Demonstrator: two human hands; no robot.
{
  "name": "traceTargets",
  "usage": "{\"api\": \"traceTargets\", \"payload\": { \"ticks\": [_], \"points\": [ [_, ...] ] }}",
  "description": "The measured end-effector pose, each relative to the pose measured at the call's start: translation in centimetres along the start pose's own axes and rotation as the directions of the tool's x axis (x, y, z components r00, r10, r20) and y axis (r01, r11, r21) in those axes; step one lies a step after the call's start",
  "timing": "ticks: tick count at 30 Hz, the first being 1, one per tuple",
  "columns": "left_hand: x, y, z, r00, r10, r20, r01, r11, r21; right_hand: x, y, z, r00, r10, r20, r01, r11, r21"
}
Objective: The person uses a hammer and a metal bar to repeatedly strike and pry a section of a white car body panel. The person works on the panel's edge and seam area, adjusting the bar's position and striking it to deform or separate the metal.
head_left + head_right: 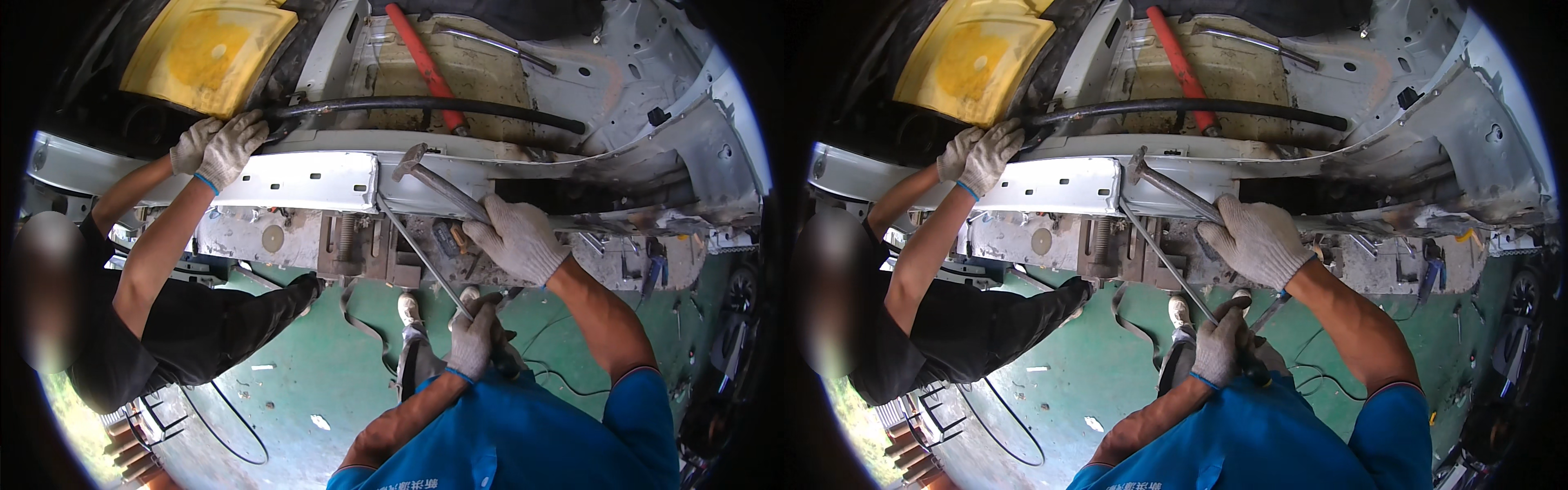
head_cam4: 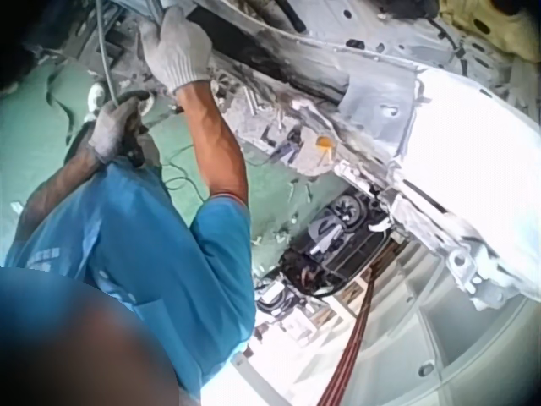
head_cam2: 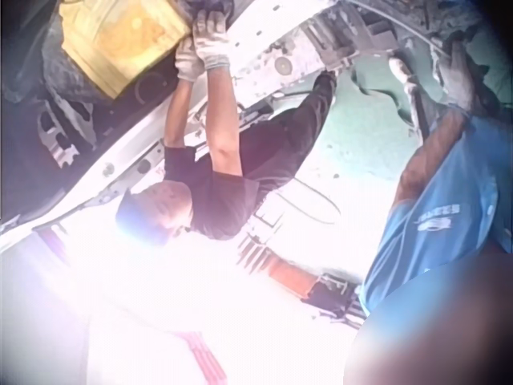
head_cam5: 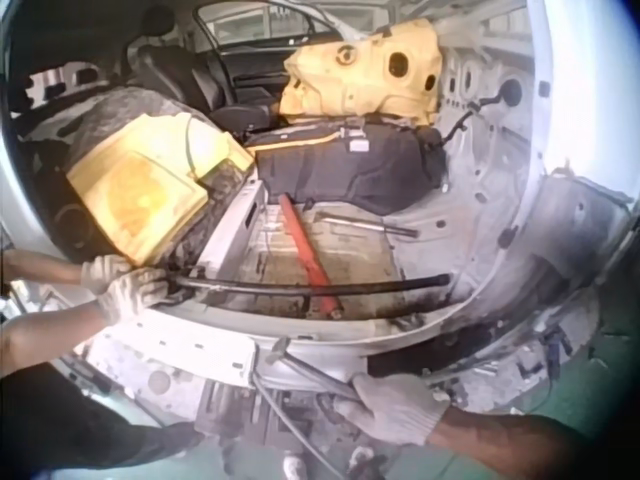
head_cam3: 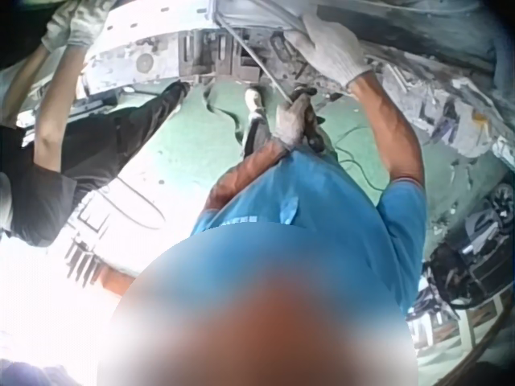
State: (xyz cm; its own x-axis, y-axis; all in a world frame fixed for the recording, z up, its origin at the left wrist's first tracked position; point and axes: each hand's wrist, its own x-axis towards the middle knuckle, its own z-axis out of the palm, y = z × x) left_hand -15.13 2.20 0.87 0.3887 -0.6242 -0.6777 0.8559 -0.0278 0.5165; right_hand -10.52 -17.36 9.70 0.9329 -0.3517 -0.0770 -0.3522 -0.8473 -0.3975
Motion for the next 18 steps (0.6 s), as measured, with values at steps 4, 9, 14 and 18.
{"api": "traceTargets", "payload": {
  "ticks": [4,9,14,18],
  "points": [
    [0.4,0.1,-0.1,1.0,0.001,-0.031,-0.003,0.999,-0.052,0.0,-0.1,0.1,1.0,-0.023,-0.002,0.023,1.0,0.017],
    [1.1,-0.2,-0.7,0.999,0.026,-0.033,-0.026,0.999,-0.021,0.2,-0.3,0.5,0.999,-0.034,0.027,0.034,0.999,0.018],
    [1.4,-0.7,-1.2,0.999,0.031,-0.034,-0.031,0.999,0.004,0.6,-0.6,1.0,0.997,-0.049,0.052,0.047,0.998,0.04],
    [1.3,-0.7,-1.3,1.0,0.02,-0.014,-0.02,1.0,-0.006,0.9,-0.9,1.3,0.997,-0.061,0.044,0.06,0.998,0.013]
  ]
}}
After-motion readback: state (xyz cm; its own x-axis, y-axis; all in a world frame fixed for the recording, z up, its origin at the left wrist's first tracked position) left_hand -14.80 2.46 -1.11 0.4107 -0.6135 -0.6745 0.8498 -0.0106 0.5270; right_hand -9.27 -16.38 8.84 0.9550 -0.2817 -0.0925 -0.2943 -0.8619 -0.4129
